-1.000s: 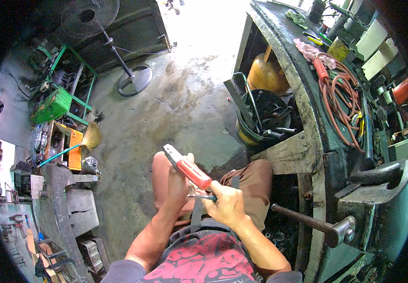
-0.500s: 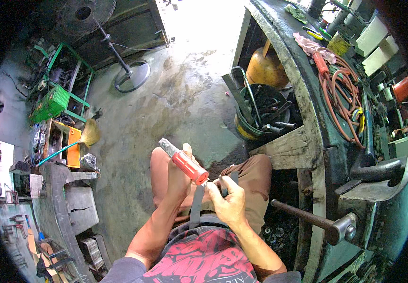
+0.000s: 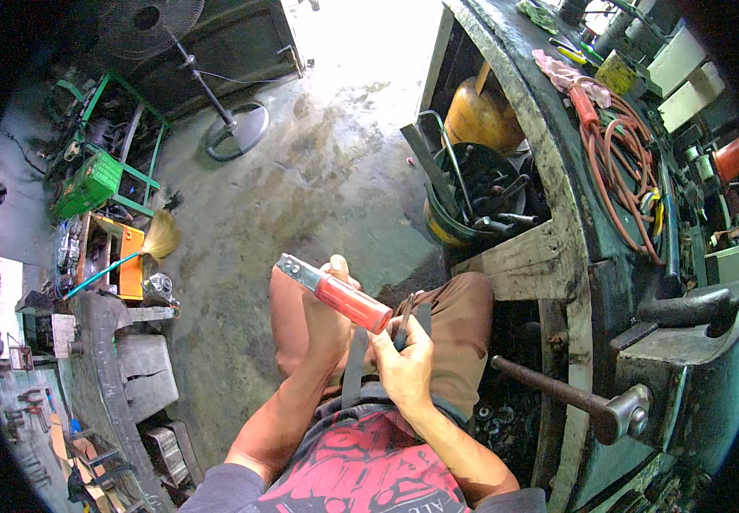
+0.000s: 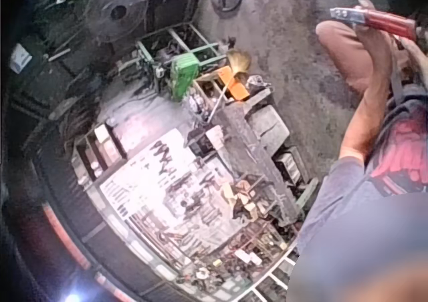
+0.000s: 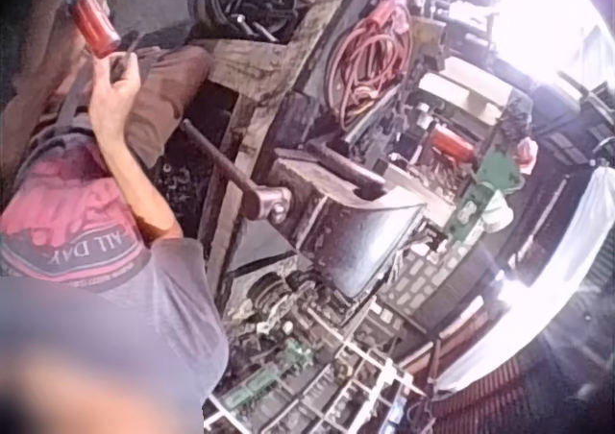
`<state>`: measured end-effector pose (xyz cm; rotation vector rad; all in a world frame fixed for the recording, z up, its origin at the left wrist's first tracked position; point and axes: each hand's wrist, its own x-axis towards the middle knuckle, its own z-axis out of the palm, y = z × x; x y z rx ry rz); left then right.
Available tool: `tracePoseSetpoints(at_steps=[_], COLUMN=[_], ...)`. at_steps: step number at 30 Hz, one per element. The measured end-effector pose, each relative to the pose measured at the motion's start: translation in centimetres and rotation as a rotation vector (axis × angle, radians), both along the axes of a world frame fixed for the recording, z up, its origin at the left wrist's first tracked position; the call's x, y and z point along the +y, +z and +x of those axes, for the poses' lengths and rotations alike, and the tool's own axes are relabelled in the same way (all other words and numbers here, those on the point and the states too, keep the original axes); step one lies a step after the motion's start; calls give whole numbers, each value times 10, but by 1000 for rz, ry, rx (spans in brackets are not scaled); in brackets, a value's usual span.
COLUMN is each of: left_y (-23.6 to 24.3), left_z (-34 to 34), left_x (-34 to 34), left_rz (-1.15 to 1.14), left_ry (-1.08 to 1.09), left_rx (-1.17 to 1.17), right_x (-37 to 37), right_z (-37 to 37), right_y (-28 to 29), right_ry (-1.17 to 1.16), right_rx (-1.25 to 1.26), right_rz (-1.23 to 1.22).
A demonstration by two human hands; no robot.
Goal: The person retrieves a red wire crimper and a screwdriver, then sits and uses the screwdriver to adjust the crimper's internal mechanism. The person wipes the tool with a cloth and continues to manipulate the crimper and a red cable, appearing to test or adjust the crimping action.
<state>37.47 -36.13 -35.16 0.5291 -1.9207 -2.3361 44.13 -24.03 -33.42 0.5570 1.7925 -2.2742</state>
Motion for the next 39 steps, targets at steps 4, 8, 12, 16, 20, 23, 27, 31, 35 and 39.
tracePoseSetpoints(at_steps=[4, 8, 12, 16, 20, 23, 27, 31, 35, 39], left_y=[-4, -6, -3, -2, -3, -1, 1, 1, -1, -7], left_z=[1, -2, -4, -6, -7, -2, -1, -4, -5, -1], left_x=[1, -4, -1, 4, 4, 2, 2, 2, 2, -5], left_rz=[-32, -14, 234, 194, 35, 75, 141, 168, -61, -56], left_ry=[42, 32, 0, 71, 110, 98, 88, 113, 176, 72], left_rx=[30, 1, -75, -58, 7, 8, 3, -17, 27, -43], right_x=[-2, 12, 27, 15, 2, 4, 15, 15, 4, 3], right_z=[-2, -18, -27, -19, -11, -14, -26, -26, -14, -12], right_y=[-10, -20, -14, -3, -2, -6, -8, -7, -10, -10], right_ry=[7, 148, 239, 128, 29, 77, 181, 198, 121, 153], right_rx=[136, 215, 234, 145, 33, 130, 210, 238, 226, 287], right_rz=[147, 277, 327, 215, 151, 203, 245, 265, 286, 344])
